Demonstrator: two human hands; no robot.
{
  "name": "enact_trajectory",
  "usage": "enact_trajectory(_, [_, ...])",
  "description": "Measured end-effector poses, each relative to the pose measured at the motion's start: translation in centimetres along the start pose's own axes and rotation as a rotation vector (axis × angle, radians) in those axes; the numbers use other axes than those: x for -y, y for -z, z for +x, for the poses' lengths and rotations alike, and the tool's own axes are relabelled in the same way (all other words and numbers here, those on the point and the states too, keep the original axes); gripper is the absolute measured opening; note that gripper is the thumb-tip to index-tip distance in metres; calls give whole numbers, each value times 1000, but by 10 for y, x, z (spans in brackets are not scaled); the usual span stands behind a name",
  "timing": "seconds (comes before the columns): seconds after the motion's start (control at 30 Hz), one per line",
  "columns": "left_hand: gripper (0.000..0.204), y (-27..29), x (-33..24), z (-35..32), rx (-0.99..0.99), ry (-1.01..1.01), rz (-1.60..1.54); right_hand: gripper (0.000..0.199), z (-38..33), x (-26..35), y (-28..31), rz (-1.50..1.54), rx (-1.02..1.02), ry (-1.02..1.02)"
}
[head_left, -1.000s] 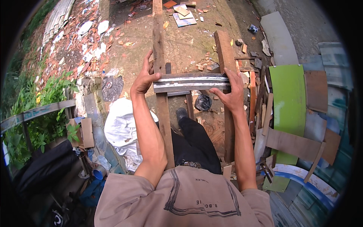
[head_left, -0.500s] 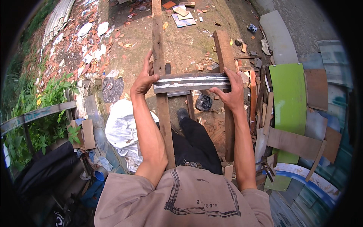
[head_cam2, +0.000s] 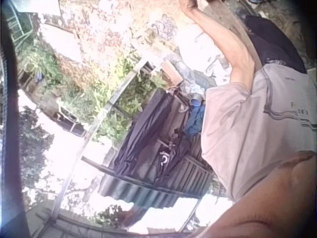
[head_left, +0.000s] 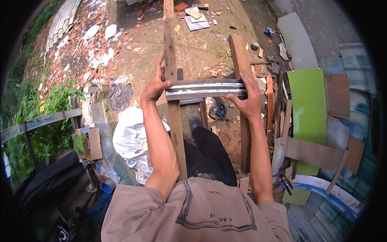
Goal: The person holds a metal sanding block and rubs it along the edges of wooden planks. They then sit on the ground and use a hand saw to cut a small piece of wood.
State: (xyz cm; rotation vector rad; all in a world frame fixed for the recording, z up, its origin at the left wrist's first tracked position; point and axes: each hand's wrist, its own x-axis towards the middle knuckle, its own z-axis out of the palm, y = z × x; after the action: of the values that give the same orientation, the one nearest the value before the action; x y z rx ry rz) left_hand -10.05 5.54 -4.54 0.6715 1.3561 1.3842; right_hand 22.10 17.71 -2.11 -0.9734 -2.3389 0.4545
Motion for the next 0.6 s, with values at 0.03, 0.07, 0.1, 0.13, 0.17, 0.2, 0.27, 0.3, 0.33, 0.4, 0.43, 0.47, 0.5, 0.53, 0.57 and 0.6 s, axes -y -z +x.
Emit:
enact_trajectory(0.03, [148,0,0,0,8,7,-19,85,0,0,0,-1,-1,1])
enact_trajectory(0.07, [148,-1,1,0,16,14,-38,85,0,0,1,-2,-3,1])
enact_trajectory(0.1, [148,-1,0,0,24,22,-56,85,0,0,1,-1,-5,1])
enact_trajectory(0.13, [148,-1,0,0,19,24,-51,85,0,0,1,-1,-4,0])
enact_trajectory(0.17, [149,-1,0,0,15,27,-45,85,0,1,1,0,-3,-1])
enact_trajectory(0.2, [149,0,0,1,9,32,-41,85,1,1,1,1,0,-3])
enact_trajectory(0.27, [150,1,0,0,31,14,-24,85,2,2,1,-1,4,-6])
enact_trajectory(0.3, [151,0,0,0,45,5,-15,85,1,1,2,-3,3,-10])
enact_trajectory(0.33, [151,0,-1,0,55,2,-16,85,1,1,2,0,3,-13])
enact_trajectory(0.4, [150,0,-2,-1,75,-1,-20,85,0,1,2,5,4,-21])
enact_trajectory(0.43, [149,2,-3,0,70,18,-12,85,1,1,3,10,6,-22])
enact_trajectory(0.47, [148,3,-4,1,66,37,-3,85,1,2,3,16,7,-23])
enact_trajectory(0.5, [147,3,-5,3,63,56,3,85,2,3,4,19,10,-24])
enact_trajectory(0.53, [146,3,-6,3,61,67,18,85,2,3,4,16,10,-23])
enact_trajectory(0.57, [145,3,-8,4,59,78,33,85,2,2,5,14,11,-21])
enact_trajectory(0.6, [144,3,-10,4,56,88,49,86,2,2,5,12,12,-19])
